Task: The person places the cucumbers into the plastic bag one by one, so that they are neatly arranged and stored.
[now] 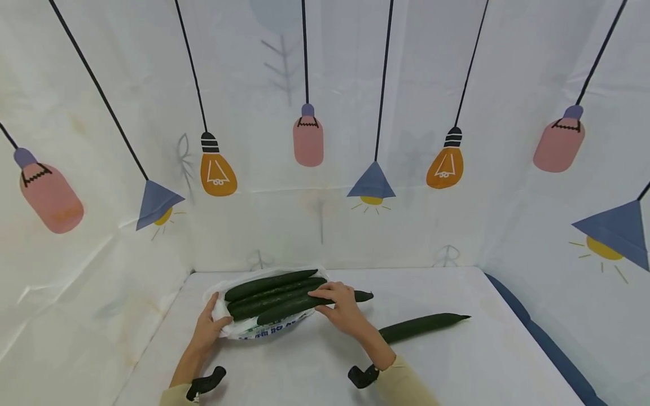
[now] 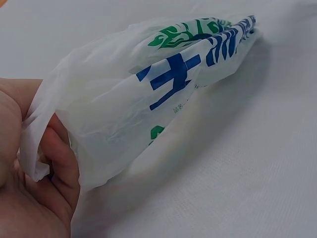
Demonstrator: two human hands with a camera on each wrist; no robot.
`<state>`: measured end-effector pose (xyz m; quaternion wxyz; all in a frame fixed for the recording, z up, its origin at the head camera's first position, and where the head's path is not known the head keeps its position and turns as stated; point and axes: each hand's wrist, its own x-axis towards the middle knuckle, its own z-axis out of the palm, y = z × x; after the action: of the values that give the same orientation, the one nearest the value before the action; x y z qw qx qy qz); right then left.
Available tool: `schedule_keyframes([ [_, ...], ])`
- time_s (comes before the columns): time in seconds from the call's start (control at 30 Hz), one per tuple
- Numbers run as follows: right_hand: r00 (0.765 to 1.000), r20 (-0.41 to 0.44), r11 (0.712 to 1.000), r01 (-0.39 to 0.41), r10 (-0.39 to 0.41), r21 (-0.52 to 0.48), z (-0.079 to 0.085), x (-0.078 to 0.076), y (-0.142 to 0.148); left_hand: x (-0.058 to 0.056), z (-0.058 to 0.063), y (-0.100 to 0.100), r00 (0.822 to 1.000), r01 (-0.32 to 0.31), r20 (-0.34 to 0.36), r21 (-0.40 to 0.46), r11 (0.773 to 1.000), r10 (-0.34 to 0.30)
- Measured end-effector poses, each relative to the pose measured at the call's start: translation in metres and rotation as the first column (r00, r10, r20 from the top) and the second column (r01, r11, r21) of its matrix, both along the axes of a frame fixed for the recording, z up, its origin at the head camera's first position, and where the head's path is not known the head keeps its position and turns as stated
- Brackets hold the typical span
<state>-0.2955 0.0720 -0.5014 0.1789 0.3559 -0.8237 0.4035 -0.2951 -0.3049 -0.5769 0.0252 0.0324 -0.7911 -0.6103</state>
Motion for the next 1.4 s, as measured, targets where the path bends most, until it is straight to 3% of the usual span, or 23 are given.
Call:
schedule_keyframes([
  [0.37, 0.999, 0.017, 0.997, -0.052, 0.052, 0.050, 0.003, -0.020, -0.033, 0.000, 0.001, -0.002, 1.000, 0.010, -0.011, 0.047, 0.999, -0.009],
  [0.77, 0.998, 0.061, 0.989, -0.018, 0.009, 0.143, 0.002, -0.043, -0.061, -0.002, 0.004, 0.000, 1.000, 0.006, -0.022, 0.049, 0.999, -0.004],
  [1.1, 0.997, 0.073, 0.984, 0.007, -0.020, 0.176, -0.001, -0.052, -0.074, 0.002, -0.006, 0.006, 1.000, -0.012, 0.013, 0.025, 1.000, 0.012],
  [1.4, 0.996, 0.087, 0.979, -0.023, 0.006, 0.203, 0.005, -0.061, -0.092, 0.001, -0.004, 0.005, 0.998, -0.029, -0.054, 0.000, 1.000, 0.029],
])
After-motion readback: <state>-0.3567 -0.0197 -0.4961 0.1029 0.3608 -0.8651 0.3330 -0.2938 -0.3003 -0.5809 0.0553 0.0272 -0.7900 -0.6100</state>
